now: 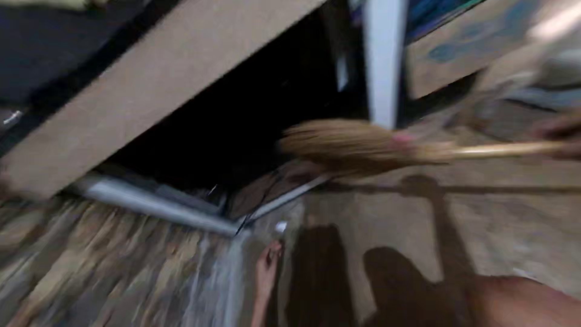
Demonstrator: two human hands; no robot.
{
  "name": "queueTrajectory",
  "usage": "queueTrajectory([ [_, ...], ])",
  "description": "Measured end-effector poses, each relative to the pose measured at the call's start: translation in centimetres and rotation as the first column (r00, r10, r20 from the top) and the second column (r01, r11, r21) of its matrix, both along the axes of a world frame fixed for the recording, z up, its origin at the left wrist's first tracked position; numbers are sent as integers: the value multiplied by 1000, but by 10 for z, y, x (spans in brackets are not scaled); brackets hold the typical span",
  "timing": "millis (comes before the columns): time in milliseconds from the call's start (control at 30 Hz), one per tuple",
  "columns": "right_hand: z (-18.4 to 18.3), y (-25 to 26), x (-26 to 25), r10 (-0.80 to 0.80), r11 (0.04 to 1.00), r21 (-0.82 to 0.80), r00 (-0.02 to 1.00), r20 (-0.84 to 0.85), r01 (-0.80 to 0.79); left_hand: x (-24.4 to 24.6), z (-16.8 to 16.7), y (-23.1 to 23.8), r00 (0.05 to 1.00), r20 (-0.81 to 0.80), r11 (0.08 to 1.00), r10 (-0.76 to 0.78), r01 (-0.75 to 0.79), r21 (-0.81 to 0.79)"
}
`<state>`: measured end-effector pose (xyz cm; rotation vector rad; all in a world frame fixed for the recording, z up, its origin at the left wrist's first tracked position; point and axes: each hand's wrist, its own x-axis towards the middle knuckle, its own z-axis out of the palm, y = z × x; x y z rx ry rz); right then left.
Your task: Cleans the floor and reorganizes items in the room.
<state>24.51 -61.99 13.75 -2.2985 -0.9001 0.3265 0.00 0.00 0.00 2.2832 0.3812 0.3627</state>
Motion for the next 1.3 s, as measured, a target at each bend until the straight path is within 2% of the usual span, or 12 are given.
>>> queueTrajectory([
  [67, 37, 63, 0, 109, 990, 104, 990, -88, -100, 15, 9, -17, 988, 12, 987, -155, 154, 42],
  [133, 66, 109, 3, -20, 997, -80, 958, -286, -3, 30, 12, -28, 935, -98, 938, -341, 346, 34],
  [233, 49, 170, 7, 2, 964, -234, 886, -464, -124, 15, 28, -32, 761, -426, 857, -489, 511, -69],
  [367, 17, 202, -34, 128, 816, -394, 796, -592, -424, -34, 22, -37, 555, -811, 969, -188, 239, -61],
  [533, -24, 278, -100, 335, 632, -316, 618, -712, -707, -126, 14, -9, 432, -887, 981, 166, -162, 104],
  [700, -128, 374, -178, 306, 600, -134, 381, -873, -789, -193, 49, 6, 636, -594, 868, 492, -412, 278],
  [800, -191, 435, -220, 361, 598, -81, 358, -861, -797, -210, 45, 9, 711, -372, 797, 597, -473, 377],
  [867, -215, 469, -235, 338, 680, -54, 377, -862, -732, -207, 38, 13, 728, -329, 791, 602, -483, 376],
  [967, -218, 494, -222, 230, 834, -66, 453, -861, -548, -200, 28, 21, 754, -292, 795, 589, -477, 374],
  [1067, -224, 470, -199, 153, 922, -64, 510, -847, -382, -198, 15, 23, 787, -232, 801, 572, -475, 364],
  [1200, -167, 424, -213, 121, 913, -147, 599, -792, -380, -192, -6, 20, 802, -227, 821, 553, -479, 310],
  [1300, -150, 439, -229, 292, 867, -7, 520, -803, -498, -175, -15, 13, 820, -206, 836, 534, -475, 274],
])
